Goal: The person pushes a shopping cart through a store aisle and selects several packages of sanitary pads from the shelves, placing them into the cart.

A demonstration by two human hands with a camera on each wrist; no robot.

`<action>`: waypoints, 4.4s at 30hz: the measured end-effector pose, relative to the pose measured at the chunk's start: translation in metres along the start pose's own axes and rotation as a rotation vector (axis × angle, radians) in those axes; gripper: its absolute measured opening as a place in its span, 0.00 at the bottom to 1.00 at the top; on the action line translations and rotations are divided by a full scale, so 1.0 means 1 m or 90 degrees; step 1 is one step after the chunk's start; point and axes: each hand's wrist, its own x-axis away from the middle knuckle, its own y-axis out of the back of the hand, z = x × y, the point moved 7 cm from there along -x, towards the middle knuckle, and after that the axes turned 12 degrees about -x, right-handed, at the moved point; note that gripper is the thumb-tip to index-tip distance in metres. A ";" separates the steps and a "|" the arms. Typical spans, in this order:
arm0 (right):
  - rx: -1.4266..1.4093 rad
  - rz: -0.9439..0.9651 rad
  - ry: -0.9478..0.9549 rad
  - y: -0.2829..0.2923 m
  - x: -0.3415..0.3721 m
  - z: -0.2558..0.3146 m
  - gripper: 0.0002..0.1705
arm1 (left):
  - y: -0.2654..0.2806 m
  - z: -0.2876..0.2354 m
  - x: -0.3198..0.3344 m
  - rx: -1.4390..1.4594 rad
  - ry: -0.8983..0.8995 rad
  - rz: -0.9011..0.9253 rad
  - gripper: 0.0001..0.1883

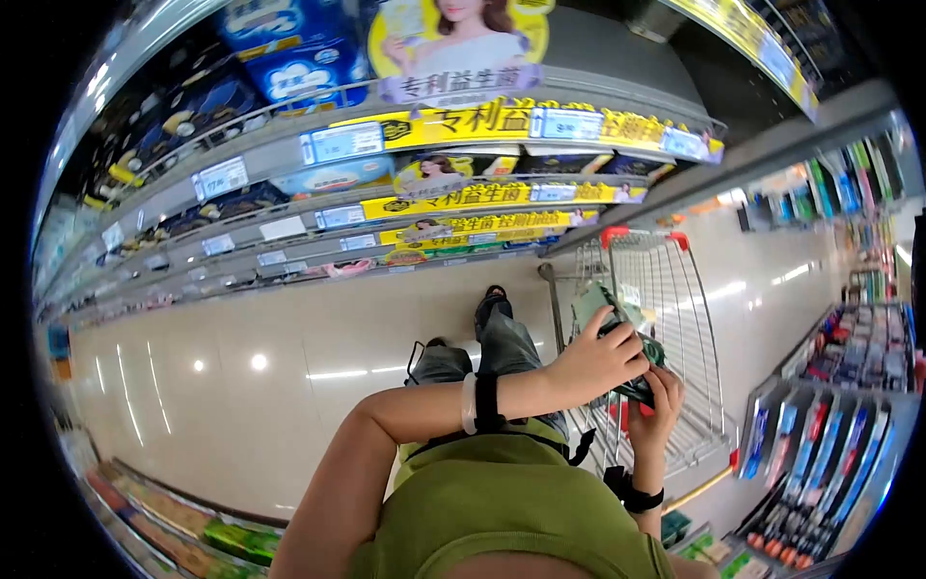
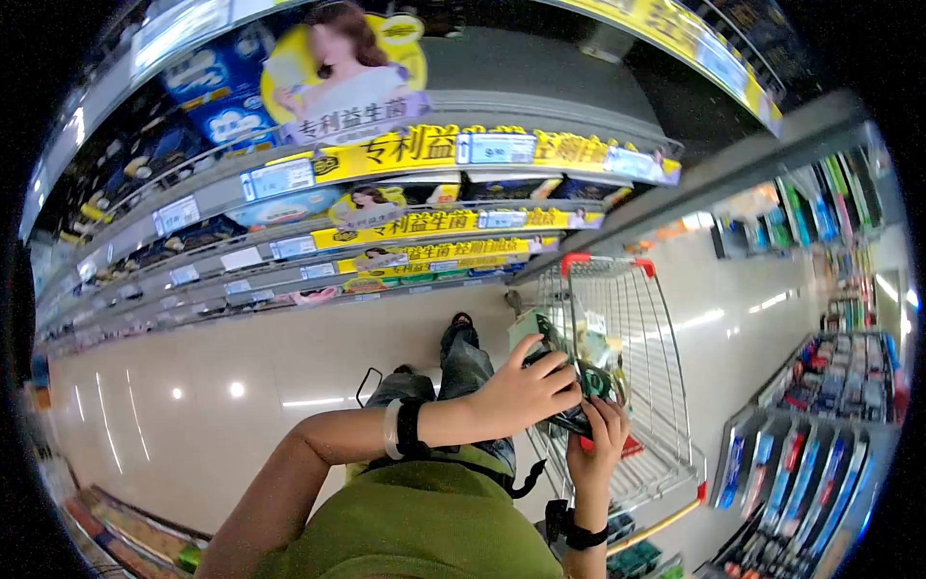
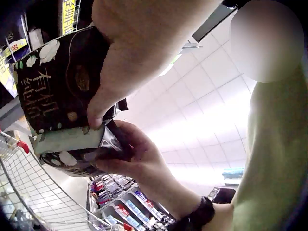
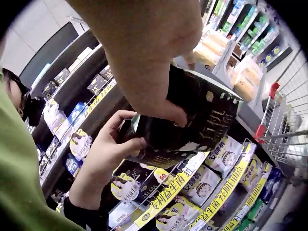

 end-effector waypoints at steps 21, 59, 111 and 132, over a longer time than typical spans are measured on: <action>0.047 0.214 -0.005 0.038 0.078 -0.100 0.22 | -0.133 -0.120 0.003 0.130 -0.134 0.265 0.13; -0.417 0.292 -0.445 -0.095 0.222 -0.347 0.16 | -0.320 -0.130 0.091 0.115 0.193 0.576 0.19; -1.011 0.334 0.567 0.100 -0.044 0.302 0.08 | -0.080 0.042 0.689 0.285 1.146 0.361 0.20; -1.055 0.444 0.784 0.059 -0.101 0.292 0.04 | -0.073 0.115 0.557 0.227 1.099 0.419 0.18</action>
